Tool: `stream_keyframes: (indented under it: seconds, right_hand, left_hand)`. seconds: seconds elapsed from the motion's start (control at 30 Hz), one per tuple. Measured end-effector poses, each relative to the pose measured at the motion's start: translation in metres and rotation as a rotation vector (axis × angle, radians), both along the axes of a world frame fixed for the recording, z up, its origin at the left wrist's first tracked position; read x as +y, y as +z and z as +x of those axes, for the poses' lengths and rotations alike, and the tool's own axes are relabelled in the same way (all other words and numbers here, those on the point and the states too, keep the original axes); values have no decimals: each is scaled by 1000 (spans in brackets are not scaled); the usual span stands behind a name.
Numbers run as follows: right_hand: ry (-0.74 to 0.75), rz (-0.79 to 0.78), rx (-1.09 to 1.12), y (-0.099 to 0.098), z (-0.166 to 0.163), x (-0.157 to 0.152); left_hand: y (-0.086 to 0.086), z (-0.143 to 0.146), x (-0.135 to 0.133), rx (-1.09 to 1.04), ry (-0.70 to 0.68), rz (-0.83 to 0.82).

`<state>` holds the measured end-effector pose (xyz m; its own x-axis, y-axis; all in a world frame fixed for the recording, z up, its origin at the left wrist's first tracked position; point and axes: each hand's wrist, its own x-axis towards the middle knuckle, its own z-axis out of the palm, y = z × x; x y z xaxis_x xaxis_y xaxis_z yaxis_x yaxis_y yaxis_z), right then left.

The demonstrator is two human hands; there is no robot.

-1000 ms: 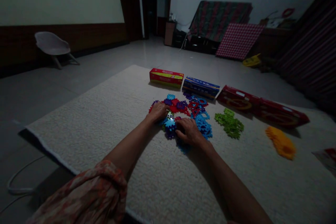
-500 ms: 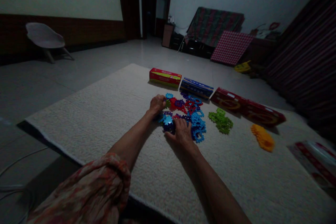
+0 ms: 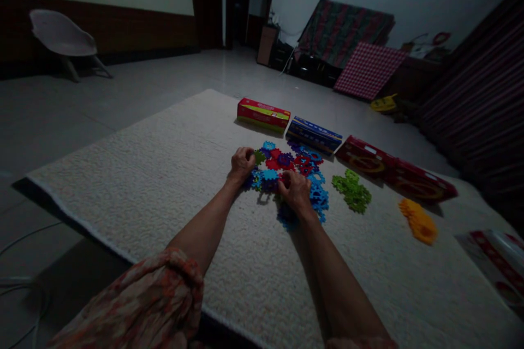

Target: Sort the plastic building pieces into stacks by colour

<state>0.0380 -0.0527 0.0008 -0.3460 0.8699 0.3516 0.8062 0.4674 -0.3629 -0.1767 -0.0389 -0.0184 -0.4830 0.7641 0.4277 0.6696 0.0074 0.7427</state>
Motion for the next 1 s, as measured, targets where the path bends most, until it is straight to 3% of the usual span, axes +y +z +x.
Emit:
stream_keyframes:
  seconds: [0.1, 0.27, 0.37, 0.63, 0.77, 1.0]
  right_hand:
    - [-35, 81, 35, 6, 3, -1]
    - [282, 96, -3, 12, -8, -32]
    - [378, 52, -83, 9, -17, -42]
    - [157, 44, -172, 5, -15, -32]
    - [218, 56, -197, 3, -22, -36]
    - [245, -72, -276, 8, -35, -34]
  left_hand:
    - [-1, 1, -1, -3, -21, -3]
    - [1, 2, -4, -28, -33, 10]
    - [2, 2, -6, -38, -31, 10]
    - [-1, 2, -6, -8, -53, -24]
    - [1, 2, -5, -1, -53, -30]
    - [8, 3, -7, 12, -129, -33]
